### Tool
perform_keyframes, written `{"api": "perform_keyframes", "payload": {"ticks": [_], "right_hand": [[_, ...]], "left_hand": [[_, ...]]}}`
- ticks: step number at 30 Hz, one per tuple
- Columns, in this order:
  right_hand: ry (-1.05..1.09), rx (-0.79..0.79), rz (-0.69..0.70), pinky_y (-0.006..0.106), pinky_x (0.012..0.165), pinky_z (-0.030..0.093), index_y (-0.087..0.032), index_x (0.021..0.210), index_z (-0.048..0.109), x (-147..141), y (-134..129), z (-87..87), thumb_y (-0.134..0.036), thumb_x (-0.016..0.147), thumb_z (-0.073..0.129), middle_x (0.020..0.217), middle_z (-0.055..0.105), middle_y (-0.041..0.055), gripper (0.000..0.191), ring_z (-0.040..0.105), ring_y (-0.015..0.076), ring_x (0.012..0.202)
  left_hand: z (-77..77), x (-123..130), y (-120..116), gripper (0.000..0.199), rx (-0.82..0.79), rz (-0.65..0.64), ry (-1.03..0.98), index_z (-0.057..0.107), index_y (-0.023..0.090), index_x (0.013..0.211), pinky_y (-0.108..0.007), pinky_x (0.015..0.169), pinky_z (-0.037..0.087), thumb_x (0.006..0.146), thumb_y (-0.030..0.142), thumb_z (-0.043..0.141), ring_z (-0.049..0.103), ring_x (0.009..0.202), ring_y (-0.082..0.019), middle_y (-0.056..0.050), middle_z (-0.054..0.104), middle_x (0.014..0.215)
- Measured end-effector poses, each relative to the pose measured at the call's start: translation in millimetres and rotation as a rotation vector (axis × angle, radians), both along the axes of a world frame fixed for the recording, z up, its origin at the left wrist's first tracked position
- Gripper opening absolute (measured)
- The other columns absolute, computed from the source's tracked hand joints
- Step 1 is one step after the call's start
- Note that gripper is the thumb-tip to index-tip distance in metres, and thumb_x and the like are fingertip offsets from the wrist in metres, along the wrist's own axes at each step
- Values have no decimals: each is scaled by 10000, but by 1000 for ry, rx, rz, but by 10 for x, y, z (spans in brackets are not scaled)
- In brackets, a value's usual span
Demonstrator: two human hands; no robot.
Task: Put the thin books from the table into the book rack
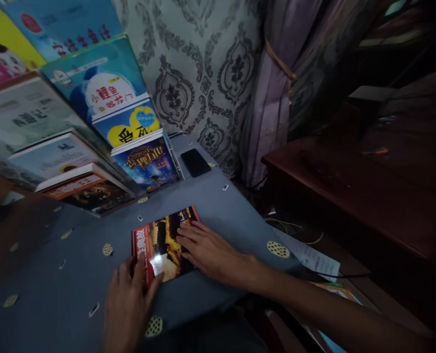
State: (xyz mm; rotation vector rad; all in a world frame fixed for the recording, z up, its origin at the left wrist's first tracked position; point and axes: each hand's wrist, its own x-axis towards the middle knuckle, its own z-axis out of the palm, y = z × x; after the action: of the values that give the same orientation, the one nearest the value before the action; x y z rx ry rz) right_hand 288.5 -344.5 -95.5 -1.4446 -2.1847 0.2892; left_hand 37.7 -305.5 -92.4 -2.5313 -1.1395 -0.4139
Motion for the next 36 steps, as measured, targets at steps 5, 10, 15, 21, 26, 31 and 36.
{"api": "perform_keyframes", "payload": {"ticks": [5,10,15,21,26,31,36], "right_hand": [[-81,-59,-142,472,1209,337,-92,1363,583,348,-5,3,-302,1018,460,1444,576,177,421,478,277,1404],[-84,-108,-128,464,1218,308,-78,1401,535,262,85,90,-217,991,465,1500,513,194,438,403,274,1457],[15,-112,87,446,1206,332,-46,1389,505,12,388,118,-190,916,573,1497,509,211,499,421,267,1440],[-77,-17,106,431,1195,351,-84,1331,570,-47,714,-2,-201,977,512,1456,562,183,377,456,239,1417],[-118,-28,-115,467,1203,336,-56,1415,517,214,661,-19,-377,1013,478,1505,503,207,515,402,282,1458],[-110,-99,-313,498,1210,319,-50,1481,448,575,453,-55,-405,1015,429,1563,417,210,586,335,296,1494],[-134,-119,-400,504,1224,288,-41,1504,411,638,270,-90,-389,1019,392,1582,387,203,598,318,287,1502]], "left_hand": [[104,506,-18,576,19,-62,137,641,88,1172,-467,691,531,990,562,369,588,819,-307,-174,643,982],[55,732,34,595,56,-215,41,620,66,1124,-497,877,547,1012,549,293,621,1069,-346,-226,658,1140],[-56,757,24,579,26,-205,-13,544,76,1263,-445,919,575,1028,520,254,611,1221,-330,-233,626,1313],[-63,728,10,610,-17,-171,-9,568,88,1241,-438,885,607,1016,564,258,624,1231,-336,-226,642,1314],[-68,703,29,621,-34,-178,-13,577,102,1259,-456,927,588,1008,581,272,618,1241,-331,-228,639,1316],[-63,682,74,633,-36,-206,-62,578,101,1245,-458,918,590,997,604,282,618,1238,-338,-233,631,1322],[-90,629,128,637,-104,-266,-92,536,107,1305,-482,995,553,987,616,321,576,1297,-331,-228,608,1358]]}}
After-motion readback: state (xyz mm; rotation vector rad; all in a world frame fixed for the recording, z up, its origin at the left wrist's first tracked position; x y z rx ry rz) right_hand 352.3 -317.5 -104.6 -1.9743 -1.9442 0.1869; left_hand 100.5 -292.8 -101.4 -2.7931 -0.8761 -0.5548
